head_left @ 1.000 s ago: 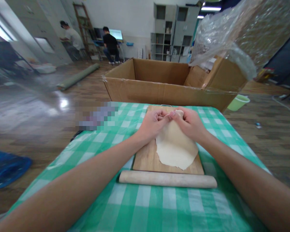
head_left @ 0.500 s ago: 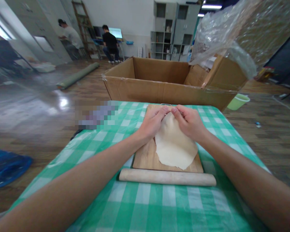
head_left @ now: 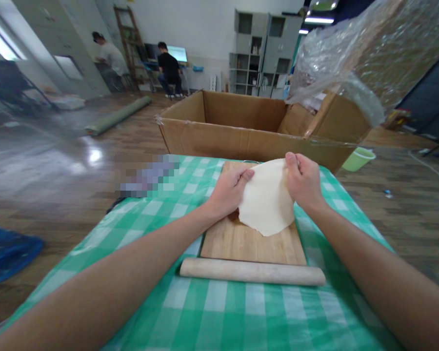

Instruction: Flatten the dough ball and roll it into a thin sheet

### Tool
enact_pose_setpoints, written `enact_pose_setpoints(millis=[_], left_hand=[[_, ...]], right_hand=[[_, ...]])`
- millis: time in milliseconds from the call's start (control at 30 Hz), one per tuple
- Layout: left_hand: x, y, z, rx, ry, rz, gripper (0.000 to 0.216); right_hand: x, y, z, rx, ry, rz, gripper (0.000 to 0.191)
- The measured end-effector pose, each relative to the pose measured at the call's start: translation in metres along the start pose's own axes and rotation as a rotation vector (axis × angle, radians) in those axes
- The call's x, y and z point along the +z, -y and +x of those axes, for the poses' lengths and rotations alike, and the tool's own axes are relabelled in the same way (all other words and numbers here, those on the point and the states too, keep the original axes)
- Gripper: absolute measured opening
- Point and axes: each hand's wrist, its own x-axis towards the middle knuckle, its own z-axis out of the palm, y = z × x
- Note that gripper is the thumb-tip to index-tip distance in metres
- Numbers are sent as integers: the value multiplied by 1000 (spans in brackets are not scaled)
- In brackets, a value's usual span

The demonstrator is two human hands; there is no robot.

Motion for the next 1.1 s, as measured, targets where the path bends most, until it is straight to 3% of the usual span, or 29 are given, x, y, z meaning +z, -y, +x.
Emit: enact_pose_setpoints(millis=[100,233,300,433,667,800,900,967,1100], left_hand=[[-3,-5,-1,61,4,63,41],[-4,-12,-1,134,-21,126,36],[-4,-13,-2,144,-62,196,38],[-9,-9,1,138,-110,268,41],[-22,-4,14,120,-146,183,46],[-14,-4,10,-58,-128,-165,52],[-4,-3,3,-245,54,-555,57],[0,-1,-1,-319,131,-652,58],[3,4,-2,-274,-8,-431,55]], right_hand=[[3,2,-5,211,187,259,49],[4,14,-13,463,652,546,53],[5,20,-17,527,763,609,52],[6,28,-19,535,697,645,46],[4,28,-16,464,673,651,44],[4,27,-14,487,601,639,46],[4,28,-11,486,415,639,50],[4,29,-10,485,326,628,52],[6,29,-13,538,445,609,54]])
